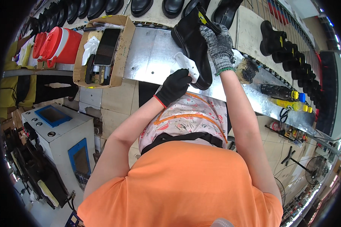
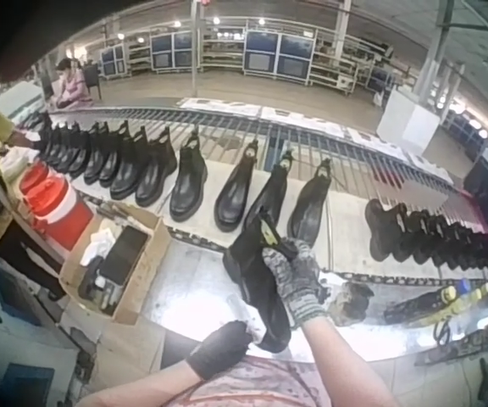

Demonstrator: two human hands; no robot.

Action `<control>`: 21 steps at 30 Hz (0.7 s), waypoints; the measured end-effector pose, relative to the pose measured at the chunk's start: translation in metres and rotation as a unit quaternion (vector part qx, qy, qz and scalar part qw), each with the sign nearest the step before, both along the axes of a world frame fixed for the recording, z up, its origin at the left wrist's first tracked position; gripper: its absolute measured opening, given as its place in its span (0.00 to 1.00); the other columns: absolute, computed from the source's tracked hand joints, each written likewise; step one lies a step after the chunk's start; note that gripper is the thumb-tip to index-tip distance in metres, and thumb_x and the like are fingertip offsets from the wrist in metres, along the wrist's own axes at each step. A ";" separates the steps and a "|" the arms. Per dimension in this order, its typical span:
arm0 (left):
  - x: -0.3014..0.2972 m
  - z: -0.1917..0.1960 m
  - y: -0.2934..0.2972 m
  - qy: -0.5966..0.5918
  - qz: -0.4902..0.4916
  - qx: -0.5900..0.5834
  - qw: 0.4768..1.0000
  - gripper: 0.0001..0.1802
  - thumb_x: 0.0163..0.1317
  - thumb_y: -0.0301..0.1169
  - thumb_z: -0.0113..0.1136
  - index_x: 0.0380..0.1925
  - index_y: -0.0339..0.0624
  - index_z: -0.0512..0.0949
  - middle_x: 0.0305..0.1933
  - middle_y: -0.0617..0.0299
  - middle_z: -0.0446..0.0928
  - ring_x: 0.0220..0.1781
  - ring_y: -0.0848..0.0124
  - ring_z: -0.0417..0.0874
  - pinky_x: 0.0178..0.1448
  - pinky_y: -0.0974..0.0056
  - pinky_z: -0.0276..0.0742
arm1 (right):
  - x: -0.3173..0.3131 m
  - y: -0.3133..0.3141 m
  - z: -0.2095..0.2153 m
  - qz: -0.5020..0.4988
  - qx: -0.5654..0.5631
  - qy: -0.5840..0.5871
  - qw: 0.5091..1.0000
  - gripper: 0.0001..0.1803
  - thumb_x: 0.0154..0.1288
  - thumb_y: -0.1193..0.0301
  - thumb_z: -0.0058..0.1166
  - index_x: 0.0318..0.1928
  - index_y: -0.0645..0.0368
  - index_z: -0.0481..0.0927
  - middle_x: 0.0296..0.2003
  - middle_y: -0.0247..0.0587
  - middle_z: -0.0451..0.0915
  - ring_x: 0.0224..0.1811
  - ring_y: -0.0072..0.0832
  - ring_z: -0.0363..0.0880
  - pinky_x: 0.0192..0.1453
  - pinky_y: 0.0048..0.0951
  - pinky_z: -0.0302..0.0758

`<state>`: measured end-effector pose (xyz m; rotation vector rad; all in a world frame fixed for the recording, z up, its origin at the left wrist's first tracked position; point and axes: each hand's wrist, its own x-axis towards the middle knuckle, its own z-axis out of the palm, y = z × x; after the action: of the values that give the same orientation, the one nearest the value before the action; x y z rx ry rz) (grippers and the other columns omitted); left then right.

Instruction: Apply adhesive or sealant to the seams and edges of black leather boots using a brush tool.

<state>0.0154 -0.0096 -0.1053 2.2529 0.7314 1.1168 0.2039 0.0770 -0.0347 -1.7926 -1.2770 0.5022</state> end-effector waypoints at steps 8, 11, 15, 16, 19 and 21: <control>-0.116 0.047 0.064 -0.198 0.417 -0.088 0.883 0.03 0.59 0.22 0.53 0.33 0.39 0.70 0.32 0.64 0.71 0.36 0.75 0.72 0.44 0.67 0.70 | 0.005 -0.001 0.003 0.011 0.032 0.096 0.995 0.25 0.50 0.54 0.64 0.40 0.62 0.81 0.37 0.50 0.81 0.44 0.43 0.78 0.52 0.37 0.70; -0.212 0.070 0.093 -0.205 0.486 0.026 0.849 0.04 0.56 0.24 0.57 0.31 0.36 0.74 0.33 0.59 0.76 0.35 0.71 0.75 0.42 0.68 0.71 | 0.002 -0.001 0.005 0.016 0.029 0.064 0.997 0.26 0.49 0.53 0.64 0.41 0.62 0.80 0.38 0.51 0.81 0.45 0.43 0.77 0.52 0.38 0.70; -0.265 0.072 0.104 0.128 0.599 0.046 0.789 0.13 0.54 0.28 0.57 0.39 0.34 0.77 0.38 0.50 0.80 0.40 0.60 0.81 0.47 0.61 0.75 | 0.003 -0.001 0.003 0.005 0.025 0.044 0.999 0.27 0.49 0.53 0.65 0.42 0.62 0.80 0.39 0.51 0.80 0.47 0.43 0.76 0.53 0.38 0.69; -0.263 0.072 0.102 0.196 0.524 -0.021 0.828 0.15 0.54 0.29 0.58 0.41 0.35 0.77 0.40 0.49 0.79 0.43 0.58 0.80 0.48 0.60 0.75 | 0.004 -0.001 0.002 0.006 0.013 0.042 0.999 0.29 0.48 0.52 0.65 0.43 0.62 0.79 0.40 0.52 0.80 0.48 0.44 0.76 0.54 0.39 0.69; -0.227 0.073 0.098 0.292 0.523 0.053 0.799 0.20 0.53 0.37 0.63 0.45 0.40 0.76 0.42 0.48 0.78 0.46 0.54 0.79 0.49 0.59 0.74 | 0.005 -0.001 0.001 -0.006 0.006 0.025 1.000 0.31 0.47 0.50 0.65 0.44 0.62 0.78 0.43 0.53 0.78 0.48 0.45 0.75 0.54 0.39 0.69; -0.188 0.075 0.098 0.105 0.484 0.120 0.860 0.21 0.54 0.37 0.64 0.46 0.42 0.75 0.44 0.52 0.78 0.46 0.59 0.80 0.48 0.61 0.74 | 0.002 -0.002 0.001 -0.021 0.011 0.010 1.000 0.32 0.46 0.49 0.65 0.45 0.61 0.78 0.45 0.53 0.76 0.49 0.45 0.75 0.55 0.39 0.69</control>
<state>-0.1729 0.0889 -0.0298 2.2201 2.0635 1.4309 0.2061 0.0749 -0.0336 -1.7892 -1.2243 0.4796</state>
